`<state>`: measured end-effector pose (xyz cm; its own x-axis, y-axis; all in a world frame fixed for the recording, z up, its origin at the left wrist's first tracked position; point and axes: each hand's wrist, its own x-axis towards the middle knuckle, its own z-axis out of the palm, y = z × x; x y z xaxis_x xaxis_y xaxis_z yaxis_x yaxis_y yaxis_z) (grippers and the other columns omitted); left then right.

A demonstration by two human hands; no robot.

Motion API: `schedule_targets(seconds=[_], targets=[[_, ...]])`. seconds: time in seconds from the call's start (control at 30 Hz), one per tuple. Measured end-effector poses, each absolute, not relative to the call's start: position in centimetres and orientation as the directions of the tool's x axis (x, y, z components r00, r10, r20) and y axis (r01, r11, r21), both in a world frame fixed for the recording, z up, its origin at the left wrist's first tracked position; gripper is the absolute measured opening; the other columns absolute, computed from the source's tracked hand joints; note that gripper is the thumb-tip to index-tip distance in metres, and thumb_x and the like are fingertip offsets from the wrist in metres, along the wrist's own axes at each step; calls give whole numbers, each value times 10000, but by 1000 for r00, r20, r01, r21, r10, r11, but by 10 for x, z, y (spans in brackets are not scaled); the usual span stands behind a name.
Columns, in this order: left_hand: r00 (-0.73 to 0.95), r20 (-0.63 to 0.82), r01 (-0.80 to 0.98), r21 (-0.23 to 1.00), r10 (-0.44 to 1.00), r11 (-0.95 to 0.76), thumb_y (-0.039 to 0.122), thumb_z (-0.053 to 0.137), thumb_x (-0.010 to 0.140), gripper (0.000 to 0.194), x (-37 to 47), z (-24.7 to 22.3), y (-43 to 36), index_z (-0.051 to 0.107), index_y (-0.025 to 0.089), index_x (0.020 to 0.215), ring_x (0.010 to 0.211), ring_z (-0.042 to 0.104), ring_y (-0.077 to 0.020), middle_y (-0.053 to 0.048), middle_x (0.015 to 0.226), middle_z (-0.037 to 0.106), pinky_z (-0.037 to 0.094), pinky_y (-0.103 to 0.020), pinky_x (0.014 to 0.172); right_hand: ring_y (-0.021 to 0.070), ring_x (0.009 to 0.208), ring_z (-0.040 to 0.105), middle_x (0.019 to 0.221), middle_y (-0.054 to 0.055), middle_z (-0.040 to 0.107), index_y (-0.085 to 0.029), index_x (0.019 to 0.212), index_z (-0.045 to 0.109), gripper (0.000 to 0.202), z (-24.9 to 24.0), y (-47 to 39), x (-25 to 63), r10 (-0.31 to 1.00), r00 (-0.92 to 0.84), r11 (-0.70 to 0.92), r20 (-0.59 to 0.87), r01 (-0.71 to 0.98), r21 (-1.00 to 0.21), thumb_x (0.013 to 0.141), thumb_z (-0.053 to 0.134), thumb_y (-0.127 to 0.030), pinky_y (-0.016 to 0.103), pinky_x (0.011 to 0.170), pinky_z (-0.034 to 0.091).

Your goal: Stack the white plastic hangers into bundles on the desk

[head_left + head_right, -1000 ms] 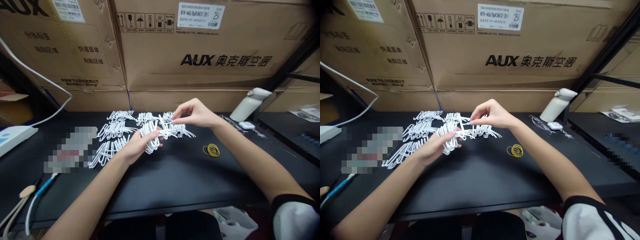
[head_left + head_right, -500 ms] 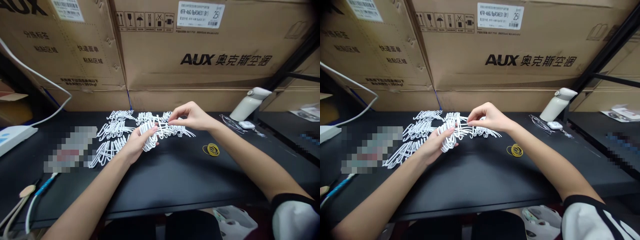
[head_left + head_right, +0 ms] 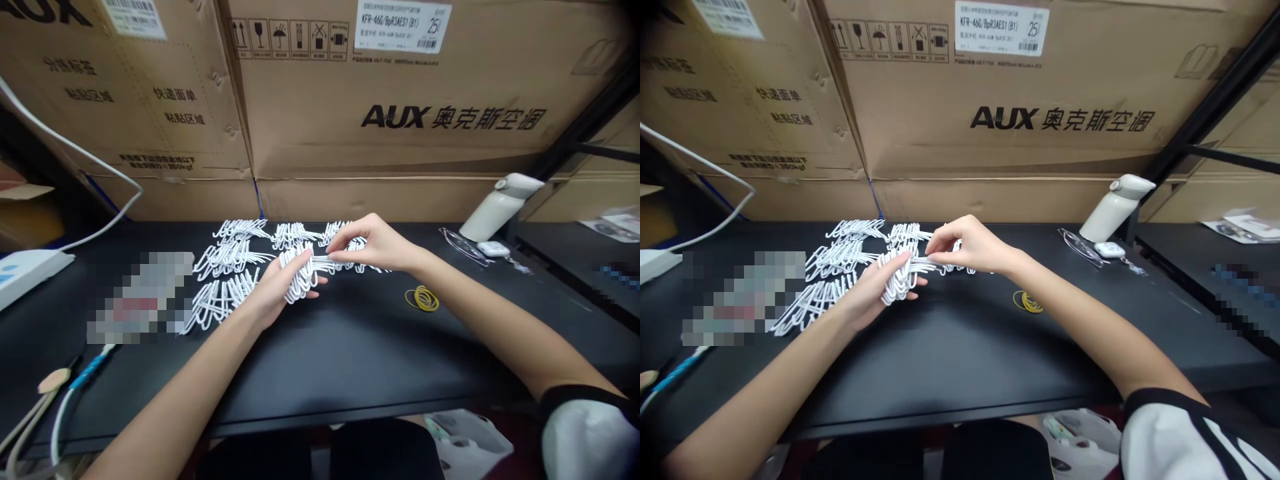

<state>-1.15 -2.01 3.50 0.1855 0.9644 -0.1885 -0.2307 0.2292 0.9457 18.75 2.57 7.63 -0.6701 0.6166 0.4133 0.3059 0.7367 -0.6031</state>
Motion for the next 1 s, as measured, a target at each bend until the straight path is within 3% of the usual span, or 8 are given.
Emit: schedule_targets(seconds=[0.3,0.53,0.77,0.9,1.0], targets=[[178,-190,-246,941,965,231,326,692,792,252,-12,38,-21,662,138,957,663,701,-183,-92,925,716,570,-243,493,149,709,630,783,47,714,-144,786,707,117,75,27,186,646,-649,712,402,321,-625,773,666,-252,265,680,485],[194,-184,-248,941,964,229,302,681,797,232,-11,38,-22,671,118,939,564,657,-141,-66,818,698,539,-225,448,129,682,570,765,45,677,-127,791,697,213,69,31,186,636,-725,664,264,340,-666,838,597,-309,234,610,436],[204,-179,-256,939,962,229,322,689,795,249,-11,38,-22,680,143,969,691,704,-185,-88,903,726,568,-241,515,136,709,565,774,53,658,-132,803,683,203,75,25,182,604,-735,698,308,301,-649,848,602,-313,246,645,446],[216,-169,-246,944,962,222,315,703,784,229,-12,36,-22,685,146,938,669,698,-185,-75,824,726,554,-226,502,138,697,575,768,47,661,-144,796,663,201,72,20,178,594,-735,707,327,284,-647,844,617,-334,247,641,455],[227,-164,-221,951,960,215,322,714,773,245,-13,35,-22,688,136,931,639,688,-185,-76,780,721,538,-221,468,137,656,553,726,43,645,-150,781,648,207,70,18,175,569,-727,763,384,292,-577,853,610,-340,254,620,444]])
